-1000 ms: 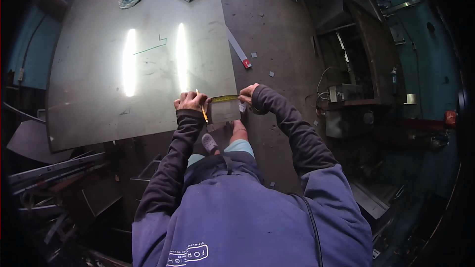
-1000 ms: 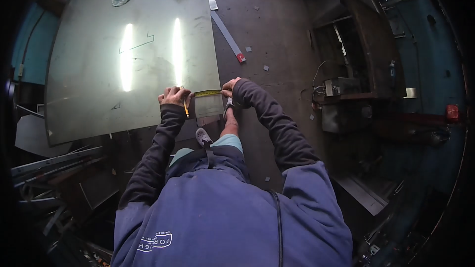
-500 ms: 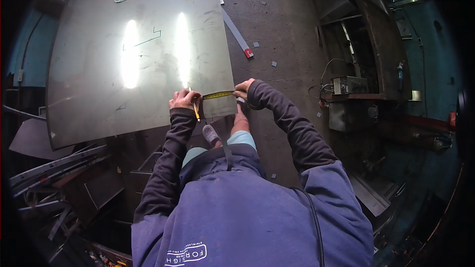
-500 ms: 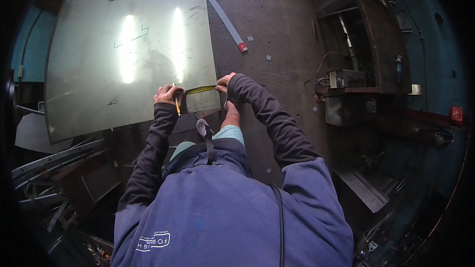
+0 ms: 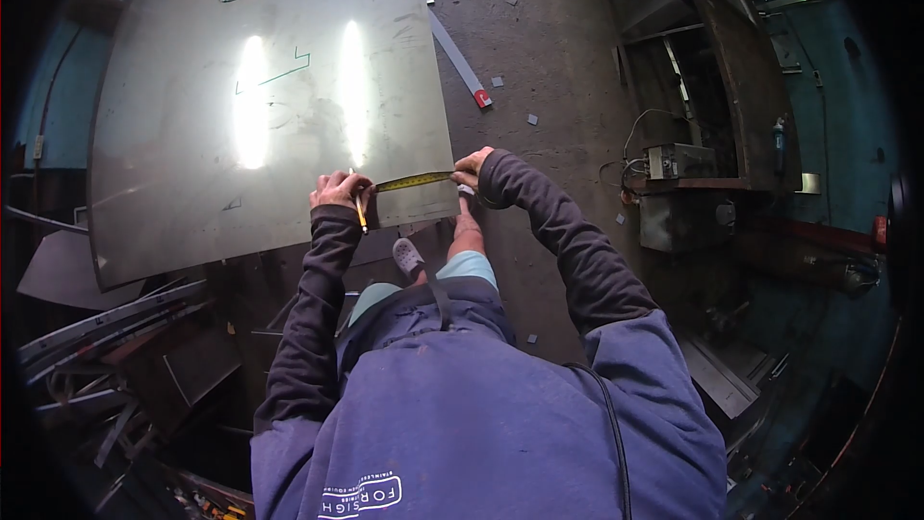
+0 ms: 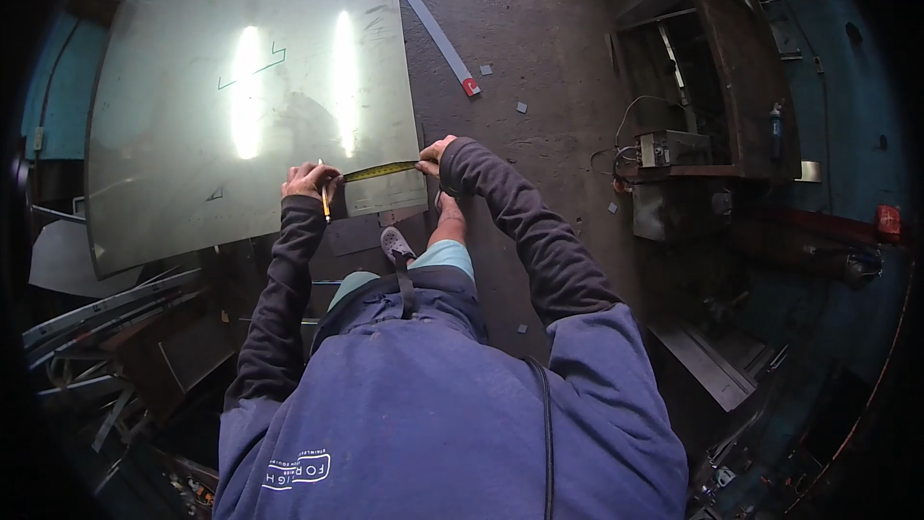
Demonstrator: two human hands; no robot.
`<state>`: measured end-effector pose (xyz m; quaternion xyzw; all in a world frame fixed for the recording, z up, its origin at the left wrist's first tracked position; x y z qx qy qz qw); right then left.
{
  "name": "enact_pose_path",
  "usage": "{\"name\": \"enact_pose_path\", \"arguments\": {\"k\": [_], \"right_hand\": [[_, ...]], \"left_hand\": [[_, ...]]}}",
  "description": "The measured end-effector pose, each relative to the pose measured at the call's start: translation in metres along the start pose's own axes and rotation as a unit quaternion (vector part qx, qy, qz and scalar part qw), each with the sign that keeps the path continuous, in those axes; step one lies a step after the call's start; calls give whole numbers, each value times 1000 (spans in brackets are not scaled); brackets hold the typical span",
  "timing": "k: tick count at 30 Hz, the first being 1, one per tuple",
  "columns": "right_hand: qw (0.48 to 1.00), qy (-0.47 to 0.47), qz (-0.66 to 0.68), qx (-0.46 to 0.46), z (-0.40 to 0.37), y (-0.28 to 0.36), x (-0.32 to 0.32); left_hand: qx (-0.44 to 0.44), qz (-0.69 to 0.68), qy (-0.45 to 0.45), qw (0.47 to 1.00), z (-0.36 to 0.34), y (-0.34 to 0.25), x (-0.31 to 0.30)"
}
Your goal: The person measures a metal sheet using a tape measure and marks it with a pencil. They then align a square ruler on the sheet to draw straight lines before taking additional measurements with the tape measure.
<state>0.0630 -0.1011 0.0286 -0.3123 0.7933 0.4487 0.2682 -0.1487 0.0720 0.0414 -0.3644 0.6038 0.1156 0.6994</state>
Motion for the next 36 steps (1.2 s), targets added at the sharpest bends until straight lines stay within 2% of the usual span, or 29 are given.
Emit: {"name": "enact_pose_path", "arguments": {"k": [5, 15, 20, 21, 22, 24, 26, 28, 30, 31, 36], "right_hand": [[1000, 14, -4, 10, 1, 4, 1], [998, 17, -23, 60, 0, 5, 5], [997, 17, -18, 76, -1, 7, 4], [996, 20, -18, 81, 0, 7, 5], [996, 22, -18, 86, 0, 7, 5], [996, 16, -28, 84, 2, 5, 8], [995, 29, -10, 94, 3, 4, 9], [995, 29, -17, 94, 3, 5, 8], [996, 30, -25, 85, 3, 5, 9], [995, 31, -22, 92, 2, 5, 9], [995, 30, -5, 95, -1, 10, 6]], "left_hand": [[-7, -1, 30, 1000, 3, 5, 3], [2, -5, 27, 1000, 4, 9, 5], [18, 1, 3, 1000, 4, 6, 2], [71, -1, -92, 993, 2, -1, -6], [73, -1, -95, 993, 2, -5, -6], [135, -98, -166, 972, -1, -27, -23], [138, -145, -112, 973, -7, -46, -23], [163, -244, -95, 951, -11, -55, -9], [76, -324, -78, 940, -18, -70, -7], [41, -399, -64, 914, -19, -72, 4], [38, -393, -48, 918, -23, -78, 14]]}}
Point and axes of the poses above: each hand's wrist, its own z-axis towards the middle knuckle, its own x-axis out of the palm, y = z × x, the point moved 4 cm from there along z, towards the middle knuckle, and after that the axes turned 3 degrees about -x, right-handed, at the moved point
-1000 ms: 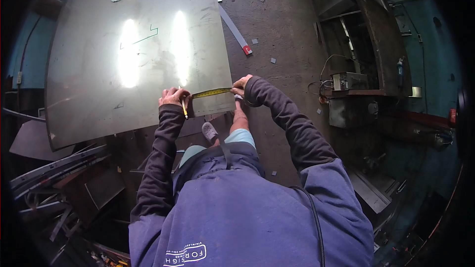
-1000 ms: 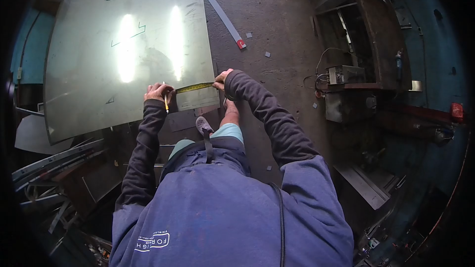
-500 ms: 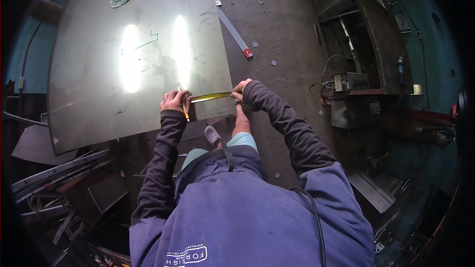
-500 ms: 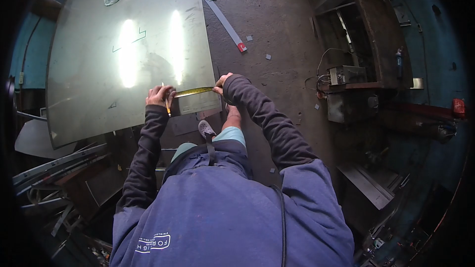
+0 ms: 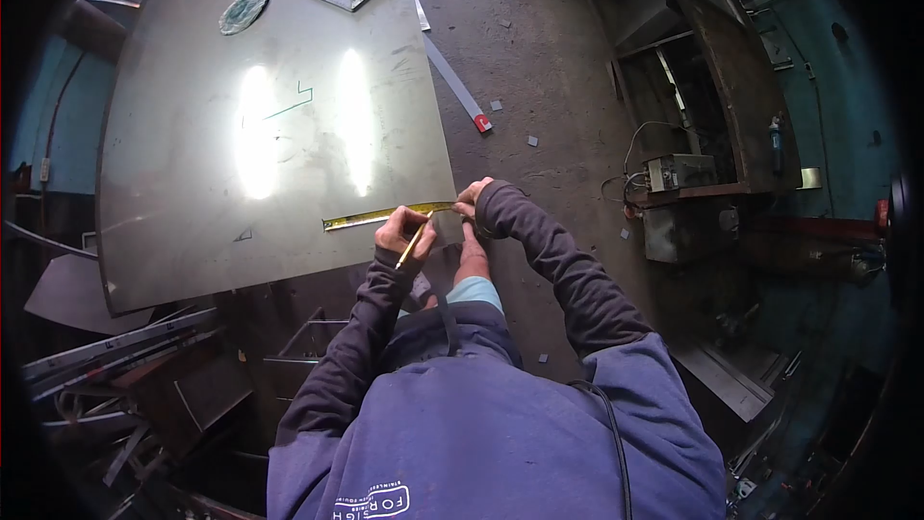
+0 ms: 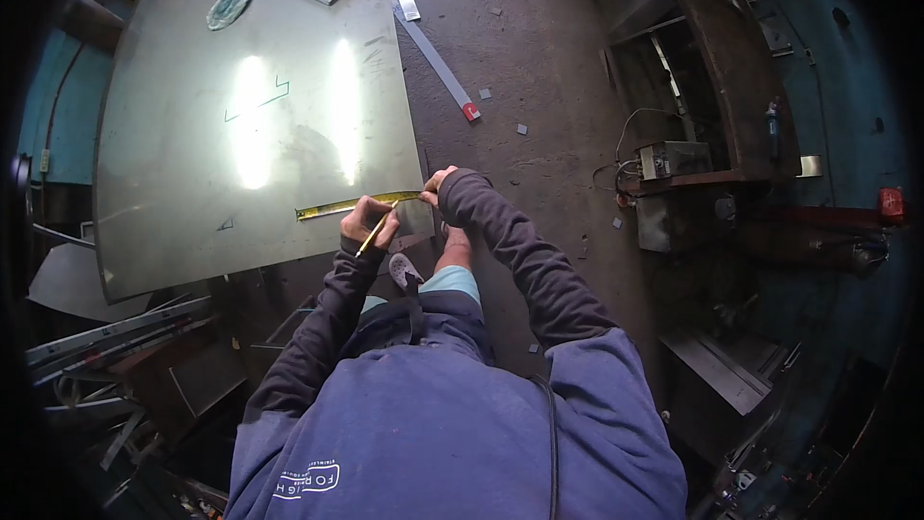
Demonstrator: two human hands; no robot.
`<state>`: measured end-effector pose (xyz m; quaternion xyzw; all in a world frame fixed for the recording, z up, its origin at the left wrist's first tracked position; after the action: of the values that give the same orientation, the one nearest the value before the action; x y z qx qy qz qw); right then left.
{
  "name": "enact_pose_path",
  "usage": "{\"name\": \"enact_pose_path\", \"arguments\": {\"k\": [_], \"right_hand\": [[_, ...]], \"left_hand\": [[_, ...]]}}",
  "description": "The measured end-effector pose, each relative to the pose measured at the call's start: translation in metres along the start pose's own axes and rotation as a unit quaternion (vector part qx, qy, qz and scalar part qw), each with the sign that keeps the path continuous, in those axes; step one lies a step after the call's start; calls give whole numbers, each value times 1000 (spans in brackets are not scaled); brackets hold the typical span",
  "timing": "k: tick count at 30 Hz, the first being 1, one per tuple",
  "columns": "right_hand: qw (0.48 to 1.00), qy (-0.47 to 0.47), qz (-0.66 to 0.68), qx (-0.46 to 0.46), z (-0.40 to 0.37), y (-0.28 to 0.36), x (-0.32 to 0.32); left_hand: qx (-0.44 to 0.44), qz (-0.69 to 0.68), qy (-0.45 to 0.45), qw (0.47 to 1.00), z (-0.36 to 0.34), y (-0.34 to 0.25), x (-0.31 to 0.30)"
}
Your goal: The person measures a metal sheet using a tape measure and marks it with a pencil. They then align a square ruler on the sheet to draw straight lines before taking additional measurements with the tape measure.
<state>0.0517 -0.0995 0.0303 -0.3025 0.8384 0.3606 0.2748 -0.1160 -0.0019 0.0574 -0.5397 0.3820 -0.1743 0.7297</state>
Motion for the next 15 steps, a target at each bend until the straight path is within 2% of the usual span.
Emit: {"name": "enact_pose_path", "arguments": {"k": [2, 4, 15], "right_hand": [[1000, 3, 11, 3, -1, 1, 0], [1000, -3, -1, 6, 0, -1, 1], [1000, -13, 7, 6, 5, -3, 3]], "left_hand": [[-22, -1, 7, 1000, -1, 5, 2], [23, 27, 5, 999, -1, 10, 6], [63, 94, -13, 993, 2, 21, 16]]}}
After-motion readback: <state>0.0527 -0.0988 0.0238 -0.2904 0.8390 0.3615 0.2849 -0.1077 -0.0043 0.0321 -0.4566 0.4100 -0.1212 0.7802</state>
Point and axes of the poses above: each hand's wrist, its own z-axis towards the middle knuckle, its own x-axis out of the palm, y = z × x, the point moved 4 cm from there along z, towards the middle knuckle, and after that the axes turned 3 degrees about -x, right-handed, at the moved point
